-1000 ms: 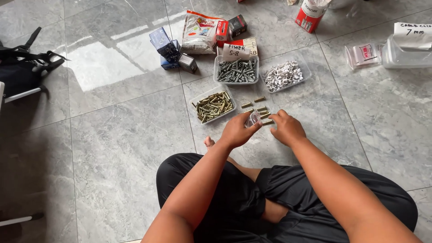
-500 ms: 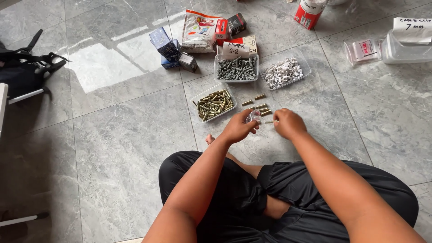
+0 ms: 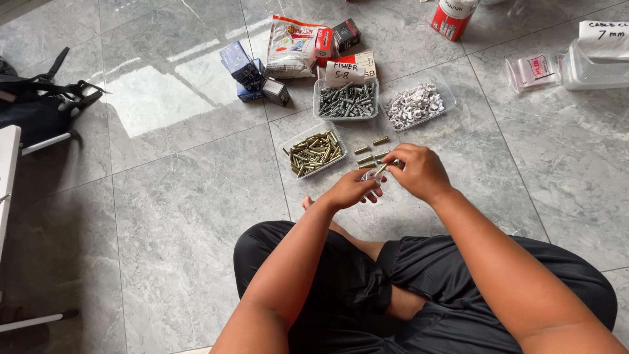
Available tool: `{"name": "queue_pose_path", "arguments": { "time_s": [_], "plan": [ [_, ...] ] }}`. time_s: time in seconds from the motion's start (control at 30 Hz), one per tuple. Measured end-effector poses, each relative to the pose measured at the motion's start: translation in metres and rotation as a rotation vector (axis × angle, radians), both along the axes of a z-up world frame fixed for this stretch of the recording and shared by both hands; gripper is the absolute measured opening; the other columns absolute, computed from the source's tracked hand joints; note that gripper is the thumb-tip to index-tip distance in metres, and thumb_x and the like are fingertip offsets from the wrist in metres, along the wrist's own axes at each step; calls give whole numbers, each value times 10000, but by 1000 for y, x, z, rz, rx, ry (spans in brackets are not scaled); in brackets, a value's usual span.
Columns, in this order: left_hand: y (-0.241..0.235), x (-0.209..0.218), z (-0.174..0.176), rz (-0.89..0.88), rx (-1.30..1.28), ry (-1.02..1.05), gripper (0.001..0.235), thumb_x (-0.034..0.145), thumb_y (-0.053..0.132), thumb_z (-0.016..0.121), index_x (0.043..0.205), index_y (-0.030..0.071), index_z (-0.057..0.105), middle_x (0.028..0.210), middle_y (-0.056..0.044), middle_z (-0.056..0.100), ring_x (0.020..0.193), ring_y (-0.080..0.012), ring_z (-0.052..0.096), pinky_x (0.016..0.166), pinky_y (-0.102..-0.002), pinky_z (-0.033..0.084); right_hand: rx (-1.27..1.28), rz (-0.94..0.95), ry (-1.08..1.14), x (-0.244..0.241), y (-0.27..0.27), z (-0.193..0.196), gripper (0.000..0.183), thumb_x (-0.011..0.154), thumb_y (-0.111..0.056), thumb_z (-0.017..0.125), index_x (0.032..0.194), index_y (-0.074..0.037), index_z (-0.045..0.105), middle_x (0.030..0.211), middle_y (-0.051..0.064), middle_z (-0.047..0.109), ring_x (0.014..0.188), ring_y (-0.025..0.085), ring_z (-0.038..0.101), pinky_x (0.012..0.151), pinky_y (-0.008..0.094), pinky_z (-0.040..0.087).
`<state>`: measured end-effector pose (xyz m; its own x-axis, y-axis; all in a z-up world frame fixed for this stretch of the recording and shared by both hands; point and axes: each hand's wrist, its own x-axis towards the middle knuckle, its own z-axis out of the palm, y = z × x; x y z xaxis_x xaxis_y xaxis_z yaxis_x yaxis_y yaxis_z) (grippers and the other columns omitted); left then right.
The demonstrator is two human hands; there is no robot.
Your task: The person sits on the floor and assembles wall anchors by inserting white plastic sleeves into brass-colored metal tubes. They pick up the components from plastic containers and the floor, fit them together by hand, and place the assembled fasteners into a small plastic bag.
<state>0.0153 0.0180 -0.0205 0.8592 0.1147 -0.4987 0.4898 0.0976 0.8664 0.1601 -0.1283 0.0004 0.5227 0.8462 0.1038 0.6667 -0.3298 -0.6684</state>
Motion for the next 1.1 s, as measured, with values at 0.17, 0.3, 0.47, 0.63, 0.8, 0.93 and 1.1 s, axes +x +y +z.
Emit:
{"name": "queue_pose_path", "arguments": {
  "time_s": [0.17,0.3,0.47,0.63,0.8,0.93,1.1],
  "plan": [
    [1,2,-9,25,-89,-7,301,899,239,593,1101,32,678,901,-163,731,803,-263,748,689,-335,562,44,81,138,-4,1,7,191,740,-89,794,919,-151,774,916,25,770,684,225,718,642,362,571],
    [2,-2,-2,43,-149,-25,273,888,228,591,1063,43,688,911,-163,735,818,-271,751,703,-345,568,56,75,310,-2,-2,0,200,712,-105,830,906,-129,788,938,32,784,678,181,708,633,313,553],
    [4,-2,0,57,-210,-40,282,904,226,543,1026,22,696,891,-189,736,821,-300,756,720,-377,582,96,110,477,4,-1,-13,147,772,-121,821,918,-116,814,1025,60,784,716,167,685,673,311,546],
    [-2,-6,53,83,-315,-20,253,878,246,512,805,49,652,845,-157,724,807,-267,737,706,-361,574,55,107,579,10,-3,-23,151,793,-153,825,942,-132,823,1034,11,776,767,103,631,711,247,524],
    [4,-1,-2,130,-211,-51,299,940,338,605,748,113,647,679,-30,607,688,-147,659,613,-279,534,43,80,625,15,-4,-28,173,781,-175,863,940,-127,812,1004,6,764,771,93,640,710,225,525],
    [4,-2,-2,173,-167,-90,278,953,290,639,747,104,659,648,-21,577,643,-144,623,556,-253,489,30,83,541,10,-3,-20,181,797,-200,859,944,-108,806,1020,26,764,779,131,666,724,269,532],
    [5,-1,7,273,26,-6,239,858,264,789,949,43,779,719,-67,716,642,-147,730,544,-232,563,103,126,460,4,1,-11,236,691,-176,916,878,-104,792,941,40,738,718,137,647,605,245,522]
  ]
}}
